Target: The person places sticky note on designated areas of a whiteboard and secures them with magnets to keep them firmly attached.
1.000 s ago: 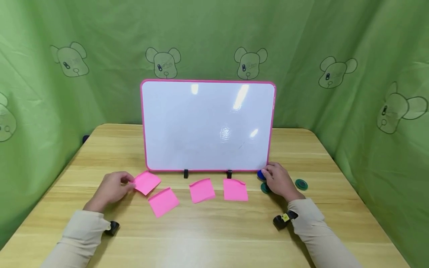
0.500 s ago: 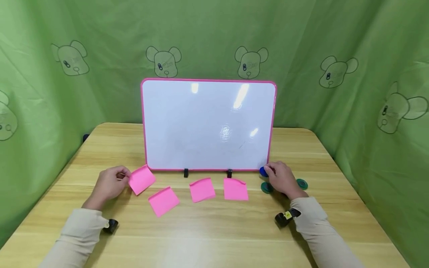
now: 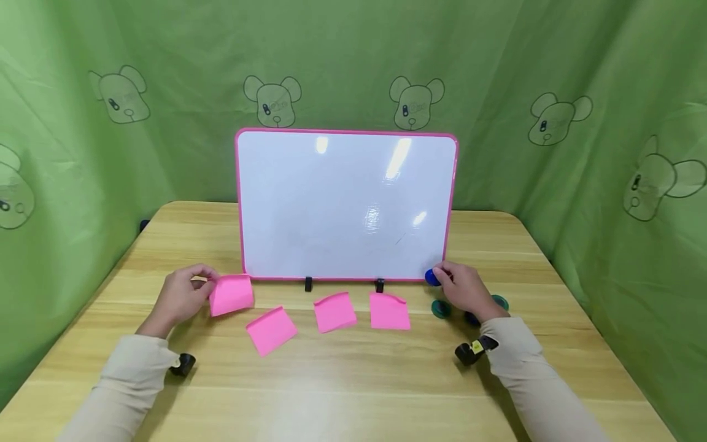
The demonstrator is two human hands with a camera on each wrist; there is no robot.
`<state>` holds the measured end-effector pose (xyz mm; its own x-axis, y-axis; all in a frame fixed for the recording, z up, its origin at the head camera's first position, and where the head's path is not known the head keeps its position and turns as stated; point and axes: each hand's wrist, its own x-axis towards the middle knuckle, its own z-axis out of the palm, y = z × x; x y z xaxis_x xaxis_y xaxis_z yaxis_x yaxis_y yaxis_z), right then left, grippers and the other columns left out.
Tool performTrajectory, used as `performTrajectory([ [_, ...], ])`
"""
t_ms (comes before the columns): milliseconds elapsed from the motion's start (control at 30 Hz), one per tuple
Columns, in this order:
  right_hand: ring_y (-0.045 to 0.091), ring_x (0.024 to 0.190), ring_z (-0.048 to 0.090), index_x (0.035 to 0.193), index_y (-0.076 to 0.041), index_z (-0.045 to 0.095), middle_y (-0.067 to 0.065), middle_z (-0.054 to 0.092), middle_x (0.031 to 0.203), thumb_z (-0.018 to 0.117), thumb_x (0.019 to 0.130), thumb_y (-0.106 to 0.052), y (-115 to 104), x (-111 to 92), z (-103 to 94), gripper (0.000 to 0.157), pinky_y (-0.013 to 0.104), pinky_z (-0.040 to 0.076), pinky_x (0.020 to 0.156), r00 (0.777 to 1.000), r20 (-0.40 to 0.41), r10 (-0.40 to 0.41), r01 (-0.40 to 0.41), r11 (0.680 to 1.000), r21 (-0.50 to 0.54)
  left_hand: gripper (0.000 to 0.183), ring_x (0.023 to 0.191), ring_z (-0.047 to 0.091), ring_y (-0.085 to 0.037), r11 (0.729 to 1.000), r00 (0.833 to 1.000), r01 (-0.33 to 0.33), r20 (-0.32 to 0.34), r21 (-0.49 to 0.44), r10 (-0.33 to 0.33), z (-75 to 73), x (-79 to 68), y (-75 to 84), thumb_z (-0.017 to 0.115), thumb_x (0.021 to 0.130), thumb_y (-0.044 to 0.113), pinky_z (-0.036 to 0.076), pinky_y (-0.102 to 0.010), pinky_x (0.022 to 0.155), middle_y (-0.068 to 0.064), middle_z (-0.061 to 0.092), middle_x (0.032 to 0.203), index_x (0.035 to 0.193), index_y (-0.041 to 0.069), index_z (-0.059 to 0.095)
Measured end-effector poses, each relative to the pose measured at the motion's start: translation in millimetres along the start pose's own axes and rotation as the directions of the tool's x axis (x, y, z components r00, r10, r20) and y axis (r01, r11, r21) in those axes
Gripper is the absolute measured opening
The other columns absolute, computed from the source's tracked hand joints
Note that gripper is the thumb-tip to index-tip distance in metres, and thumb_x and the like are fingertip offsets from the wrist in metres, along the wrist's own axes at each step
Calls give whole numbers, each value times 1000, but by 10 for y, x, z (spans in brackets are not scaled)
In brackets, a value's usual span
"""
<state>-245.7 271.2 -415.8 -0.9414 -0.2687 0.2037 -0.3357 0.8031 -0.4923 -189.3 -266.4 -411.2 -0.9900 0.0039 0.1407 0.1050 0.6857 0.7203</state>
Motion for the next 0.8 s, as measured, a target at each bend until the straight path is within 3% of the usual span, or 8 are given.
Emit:
performTrajectory([
  [200, 20, 65, 51, 89, -7, 63, 7, 61, 70, 47, 103, -19, -43, 23, -14, 24, 36, 43, 66, 1000, 13, -1, 0, 999, 38, 13, 102, 64, -41, 999, 1000, -14, 2, -41, 14, 8, 19, 19, 59, 93, 5, 57, -39, 77, -23, 65, 108, 102, -1, 66],
  [500, 20, 66, 52, 93, -6, 63, 3, 61, 71, 49, 102, -18, -141, 73, -40, 22, 34, 44, 65, 1000, -11, -13, 13, 996, 86, 22, 102, 64, -40, 998, 998, -56, 14, -37, 57, -6, 34, 48, 63, 95, 16, 57, -39, 77, -24, 65, 110, 109, 0, 66],
  [800, 20, 73, 58, 107, -2, 64, 8, 64, 83, 51, 101, -16, -245, 94, -97, 20, 34, 47, 65, 1000, -14, 22, -20, 992, 128, 40, 103, 62, -43, 993, 996, -32, 76, -117, 41, -37, 24, 172, 71, 86, 6, 57, -29, 73, -34, 58, 116, 122, -5, 57],
])
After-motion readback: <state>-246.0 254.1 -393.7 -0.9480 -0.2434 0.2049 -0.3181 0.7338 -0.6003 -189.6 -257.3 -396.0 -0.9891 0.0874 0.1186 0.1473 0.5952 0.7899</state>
